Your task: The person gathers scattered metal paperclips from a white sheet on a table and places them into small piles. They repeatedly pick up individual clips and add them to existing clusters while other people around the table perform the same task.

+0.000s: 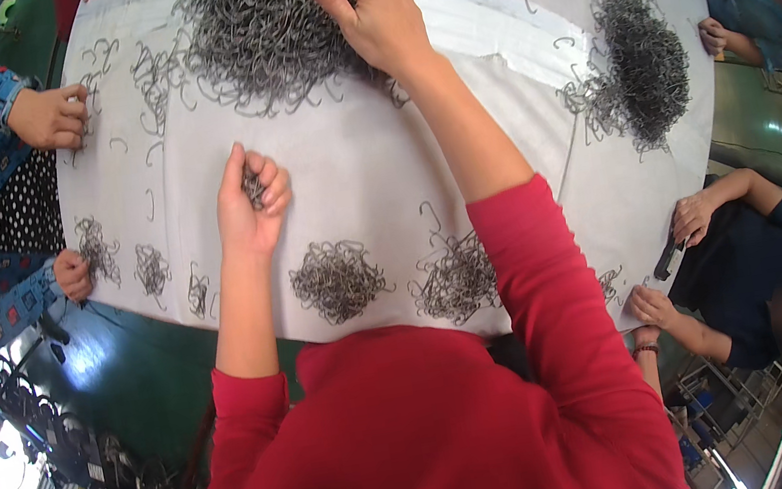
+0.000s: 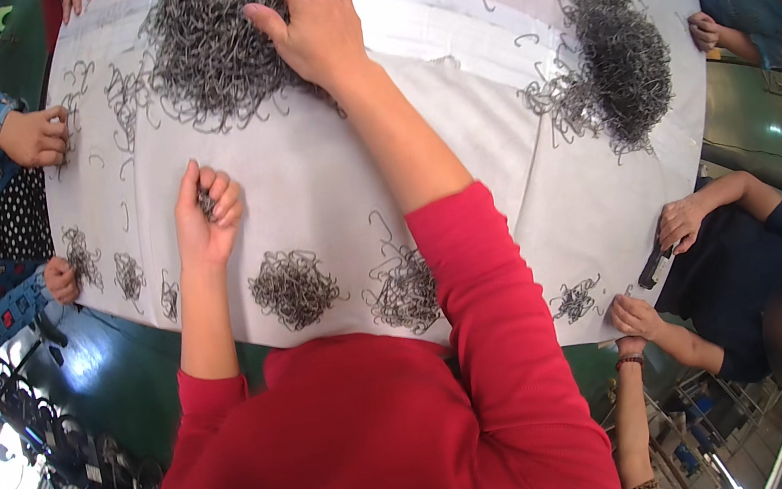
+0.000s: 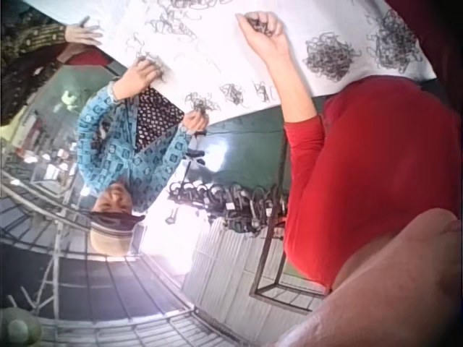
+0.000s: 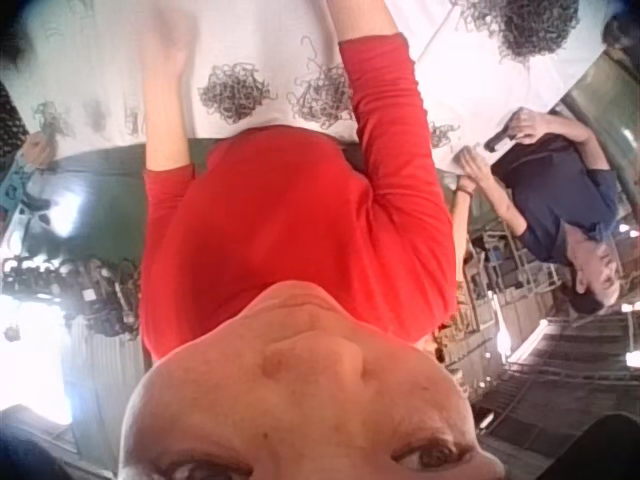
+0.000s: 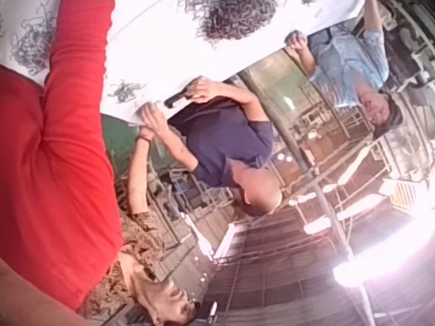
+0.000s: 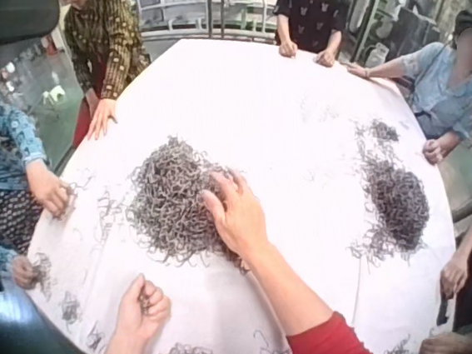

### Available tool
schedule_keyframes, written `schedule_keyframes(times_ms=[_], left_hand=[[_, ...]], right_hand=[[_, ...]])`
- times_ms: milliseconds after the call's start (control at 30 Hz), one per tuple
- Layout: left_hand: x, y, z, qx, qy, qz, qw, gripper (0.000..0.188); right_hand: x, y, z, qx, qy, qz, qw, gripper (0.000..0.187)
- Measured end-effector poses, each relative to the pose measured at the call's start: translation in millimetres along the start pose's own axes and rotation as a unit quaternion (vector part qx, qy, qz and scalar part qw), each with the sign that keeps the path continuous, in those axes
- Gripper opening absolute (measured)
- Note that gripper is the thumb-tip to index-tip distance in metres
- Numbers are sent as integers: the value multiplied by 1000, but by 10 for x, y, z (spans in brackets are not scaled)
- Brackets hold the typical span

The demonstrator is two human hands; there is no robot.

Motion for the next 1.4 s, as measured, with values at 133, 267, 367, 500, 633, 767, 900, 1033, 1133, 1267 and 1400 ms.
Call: schedule_keyframes(times_ms=[133,267,367,500,633,767,900,1033,1133,1267,1400], left_hand=[[-35,-1,-47,6,-14,0,1000,33],[-7,25,-66,32,-5,10,999,34],[-24,22,-105,56,-32,-8,998,34],[-41,14,-29,42,-15,-14,999,34],[-41,-5,-39,51,8,-21,998,34],[-31,23,-113,64,6,-15,998,33],[-15,39,-144,64,8,-8,998,31],[-23,17,-89,73,-2,-29,997,31],[-3,-5,-60,67,9,-23,997,33],[4,1,-51,71,-3,-25,997,33],[18,21,-73,69,-7,-25,997,33]], right_hand=[[163,-511,446,-30,-30,-60,997,60],[133,-1514,798,-277,-151,-136,939,60],[155,-1460,585,-234,-25,-160,959,66],[94,-515,68,-40,35,-8,999,55],[-286,-451,661,-82,-73,-27,994,47],[-1049,-1130,1565,-310,-163,-177,920,52],[-1421,-1417,1748,-315,-134,-295,892,55],[-1213,-1020,1694,-168,-112,-189,961,45],[-1235,-1232,1872,-177,-140,-195,955,41],[-1193,-1468,1921,-298,-88,-221,924,52],[-1042,-1908,2128,-316,-50,-216,923,40]])
Point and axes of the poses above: each hand's wrist, its own x-axis towards the middle knuckle, its own z-axis out of the back of the hand, y = z × x, the point moved 5 cm from there along x, towards the middle knuckle, and after that the axes turned 7 degrees about -x, right-handed, at the moved point
